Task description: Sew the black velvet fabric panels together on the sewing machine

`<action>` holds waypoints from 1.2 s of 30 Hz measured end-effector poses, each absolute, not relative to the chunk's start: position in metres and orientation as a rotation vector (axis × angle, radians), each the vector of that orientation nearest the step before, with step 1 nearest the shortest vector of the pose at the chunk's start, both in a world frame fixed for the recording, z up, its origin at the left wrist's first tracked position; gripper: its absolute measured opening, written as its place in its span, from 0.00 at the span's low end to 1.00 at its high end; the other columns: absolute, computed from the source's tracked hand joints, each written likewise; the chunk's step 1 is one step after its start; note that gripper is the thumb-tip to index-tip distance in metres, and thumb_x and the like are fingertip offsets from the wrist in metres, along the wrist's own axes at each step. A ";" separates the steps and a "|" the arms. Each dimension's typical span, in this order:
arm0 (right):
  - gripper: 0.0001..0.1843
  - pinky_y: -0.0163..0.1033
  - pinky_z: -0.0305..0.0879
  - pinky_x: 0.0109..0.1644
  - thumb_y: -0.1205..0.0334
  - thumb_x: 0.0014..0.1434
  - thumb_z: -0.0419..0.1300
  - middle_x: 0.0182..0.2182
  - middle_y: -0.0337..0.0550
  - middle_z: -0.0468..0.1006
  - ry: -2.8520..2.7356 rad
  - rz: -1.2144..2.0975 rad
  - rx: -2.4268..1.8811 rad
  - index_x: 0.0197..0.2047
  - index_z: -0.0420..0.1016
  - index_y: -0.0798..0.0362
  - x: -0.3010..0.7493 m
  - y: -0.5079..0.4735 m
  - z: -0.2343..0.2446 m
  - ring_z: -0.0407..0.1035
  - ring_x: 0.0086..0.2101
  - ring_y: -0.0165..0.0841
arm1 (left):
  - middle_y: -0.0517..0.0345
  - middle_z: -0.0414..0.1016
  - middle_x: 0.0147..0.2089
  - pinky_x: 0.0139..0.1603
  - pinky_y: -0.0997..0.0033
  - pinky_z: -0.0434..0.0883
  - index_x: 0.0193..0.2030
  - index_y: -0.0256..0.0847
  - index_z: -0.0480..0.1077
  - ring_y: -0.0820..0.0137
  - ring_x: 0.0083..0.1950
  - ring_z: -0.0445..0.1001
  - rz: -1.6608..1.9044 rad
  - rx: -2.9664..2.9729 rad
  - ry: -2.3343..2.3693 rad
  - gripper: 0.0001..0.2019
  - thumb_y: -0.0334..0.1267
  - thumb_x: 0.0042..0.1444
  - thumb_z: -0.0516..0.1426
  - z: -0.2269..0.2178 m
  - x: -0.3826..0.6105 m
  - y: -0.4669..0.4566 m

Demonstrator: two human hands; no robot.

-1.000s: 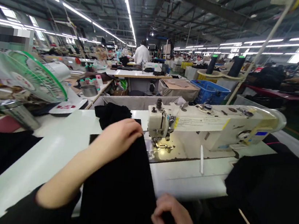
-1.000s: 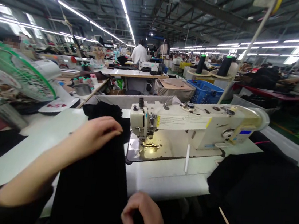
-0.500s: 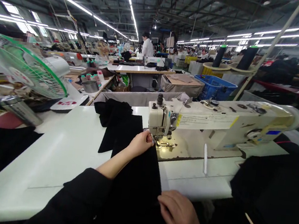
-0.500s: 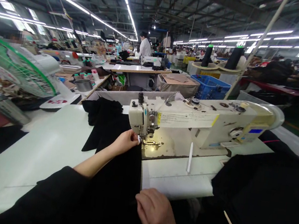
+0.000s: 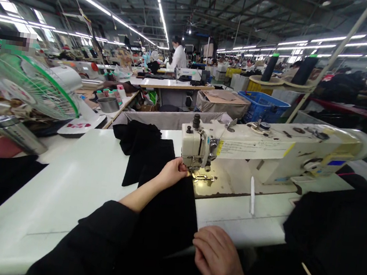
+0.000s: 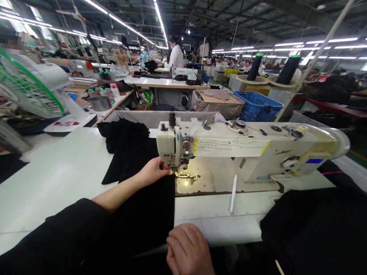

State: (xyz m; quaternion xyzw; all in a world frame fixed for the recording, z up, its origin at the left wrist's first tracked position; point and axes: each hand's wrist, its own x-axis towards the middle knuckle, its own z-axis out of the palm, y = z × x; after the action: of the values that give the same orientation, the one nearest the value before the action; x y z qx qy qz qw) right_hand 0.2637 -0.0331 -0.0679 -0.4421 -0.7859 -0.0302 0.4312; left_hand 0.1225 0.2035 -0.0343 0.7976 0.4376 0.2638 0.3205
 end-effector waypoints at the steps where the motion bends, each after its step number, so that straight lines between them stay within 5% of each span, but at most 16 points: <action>1: 0.15 0.47 0.76 0.44 0.78 0.60 0.52 0.36 0.46 0.81 -1.965 -0.071 -1.104 0.45 0.73 0.54 0.264 -0.034 -0.068 0.76 0.38 0.38 | 0.64 0.69 0.25 0.32 0.73 0.68 0.27 0.41 0.64 0.72 0.28 0.69 0.696 2.122 1.152 0.09 0.30 0.47 0.62 -0.033 0.123 0.202; 7: 0.17 0.51 0.75 0.50 0.79 0.59 0.51 0.38 0.47 0.80 -1.974 -0.045 -1.114 0.45 0.73 0.54 0.264 -0.036 -0.069 0.75 0.41 0.40 | 0.48 0.73 0.47 0.56 0.51 0.68 0.41 0.38 0.70 0.55 0.53 0.70 0.760 2.350 1.214 0.10 0.29 0.52 0.62 -0.012 0.111 0.137; 11: 0.17 0.51 0.74 0.51 0.78 0.58 0.51 0.38 0.47 0.79 -1.960 0.007 -1.120 0.45 0.74 0.54 0.264 -0.034 -0.068 0.74 0.42 0.40 | 0.52 0.76 0.39 0.44 0.63 0.75 0.39 0.41 0.74 0.63 0.41 0.75 0.376 2.652 0.730 0.05 0.31 0.61 0.56 -0.014 0.086 0.060; 17: 0.16 0.53 0.73 0.51 0.77 0.59 0.51 0.37 0.47 0.79 -1.951 -0.009 -1.118 0.45 0.73 0.53 0.263 -0.020 -0.065 0.73 0.40 0.40 | 0.41 0.75 0.61 0.60 0.57 0.75 0.60 0.32 0.69 0.55 0.62 0.73 0.418 3.012 0.444 0.20 0.26 0.62 0.51 -0.041 0.062 0.039; 26: 0.14 0.51 0.71 0.50 0.75 0.63 0.52 0.41 0.50 0.80 -1.933 -0.044 -1.174 0.48 0.73 0.56 0.259 -0.005 -0.060 0.73 0.42 0.41 | 0.40 0.78 0.57 0.59 0.56 0.76 0.55 0.31 0.72 0.55 0.57 0.77 0.391 3.129 0.393 0.15 0.27 0.63 0.53 -0.042 0.070 0.088; 29: 0.07 0.43 0.72 0.39 0.70 0.65 0.55 0.32 0.46 0.79 -1.955 -0.016 -1.119 0.38 0.74 0.54 0.252 -0.025 -0.081 0.73 0.33 0.37 | 0.42 0.79 0.54 0.56 0.59 0.77 0.51 0.33 0.74 0.57 0.56 0.78 0.419 3.099 0.408 0.13 0.26 0.63 0.54 -0.039 0.075 0.103; 32: 0.10 0.35 0.68 0.30 0.61 0.66 0.59 0.25 0.39 0.78 -2.178 0.197 -1.034 0.31 0.74 0.51 0.243 -0.048 -0.125 0.73 0.26 0.32 | 0.43 0.79 0.53 0.56 0.60 0.77 0.48 0.33 0.75 0.58 0.55 0.78 0.416 3.101 0.424 0.11 0.27 0.63 0.54 -0.038 0.078 0.120; 34: 0.06 0.35 0.72 0.36 0.60 0.63 0.63 0.38 0.43 0.84 -2.336 0.426 -1.165 0.43 0.79 0.50 0.238 -0.057 -0.155 0.79 0.37 0.37 | 0.43 0.80 0.54 0.57 0.60 0.76 0.48 0.33 0.75 0.59 0.55 0.78 0.433 3.122 0.401 0.12 0.27 0.64 0.52 -0.038 0.079 0.131; 36: 0.23 0.39 0.75 0.45 0.61 0.61 0.66 0.53 0.48 0.80 -2.412 0.717 -1.383 0.59 0.74 0.47 0.233 -0.061 -0.178 0.77 0.49 0.44 | 0.43 0.80 0.54 0.59 0.60 0.76 0.50 0.33 0.76 0.60 0.56 0.77 0.456 3.133 0.381 0.14 0.28 0.65 0.50 -0.037 0.079 0.142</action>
State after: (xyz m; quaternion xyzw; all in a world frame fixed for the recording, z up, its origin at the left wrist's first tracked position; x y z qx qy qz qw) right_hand 0.2331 -0.0610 -0.1778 -0.4773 -0.8324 0.2473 0.1346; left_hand 0.0793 0.1420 -0.0370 0.9822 0.1195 0.1430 -0.0239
